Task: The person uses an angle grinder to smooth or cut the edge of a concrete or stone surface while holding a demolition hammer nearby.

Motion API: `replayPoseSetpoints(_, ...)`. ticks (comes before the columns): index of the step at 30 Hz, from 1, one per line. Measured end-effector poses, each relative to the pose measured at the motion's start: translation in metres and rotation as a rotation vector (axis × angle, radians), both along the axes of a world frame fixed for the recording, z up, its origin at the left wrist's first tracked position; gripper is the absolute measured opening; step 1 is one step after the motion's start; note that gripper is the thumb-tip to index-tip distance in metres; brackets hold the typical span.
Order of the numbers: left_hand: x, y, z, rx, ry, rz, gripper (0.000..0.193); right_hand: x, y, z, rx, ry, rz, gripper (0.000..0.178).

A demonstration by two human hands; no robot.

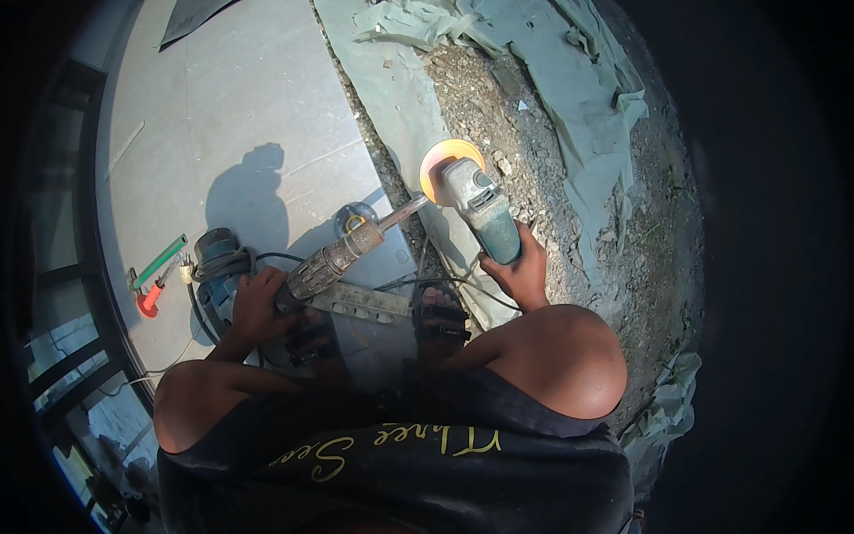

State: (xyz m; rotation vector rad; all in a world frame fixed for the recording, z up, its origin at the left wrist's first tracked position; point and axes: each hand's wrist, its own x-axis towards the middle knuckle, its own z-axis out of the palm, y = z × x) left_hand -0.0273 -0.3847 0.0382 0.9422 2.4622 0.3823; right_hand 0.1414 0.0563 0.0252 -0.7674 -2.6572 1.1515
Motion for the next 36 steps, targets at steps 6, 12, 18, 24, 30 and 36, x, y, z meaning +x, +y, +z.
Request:
replayPoseSetpoints(6, 0.0, -0.001, -0.002, 0.005, 0.002, 0.006, 0.077, 0.001, 0.004, -0.009, -0.046, 0.007, -0.022, 0.069)
replayPoseSetpoints(12, -0.001, -0.001, -0.005, -0.003, -0.003, 0.002, 0.076, -0.002, 0.002, -0.004, -0.068, -0.01, -0.038, 0.069)
replayPoseSetpoints(18, -0.002, -0.004, -0.007, 0.018, 0.02, -0.012, 0.076, -0.003, 0.003, -0.008, -0.062, -0.012, -0.043, 0.069)
replayPoseSetpoints(24, -0.001, -0.003, -0.009, 0.033, 0.034, -0.005, 0.077, -0.005, 0.002, -0.006, -0.037, 0.008, -0.049, 0.069)
replayPoseSetpoints(30, -0.012, 0.005, -0.002, -0.009, -0.013, -0.081, 0.073, -0.006, 0.006, -0.009, -0.086, 0.028, -0.074, 0.067)
replayPoseSetpoints(36, -0.048, 0.02, 0.004, -0.196, -0.108, -0.078, 0.075, -0.007, 0.029, -0.025, -0.126, -0.02, -0.162, 0.071)
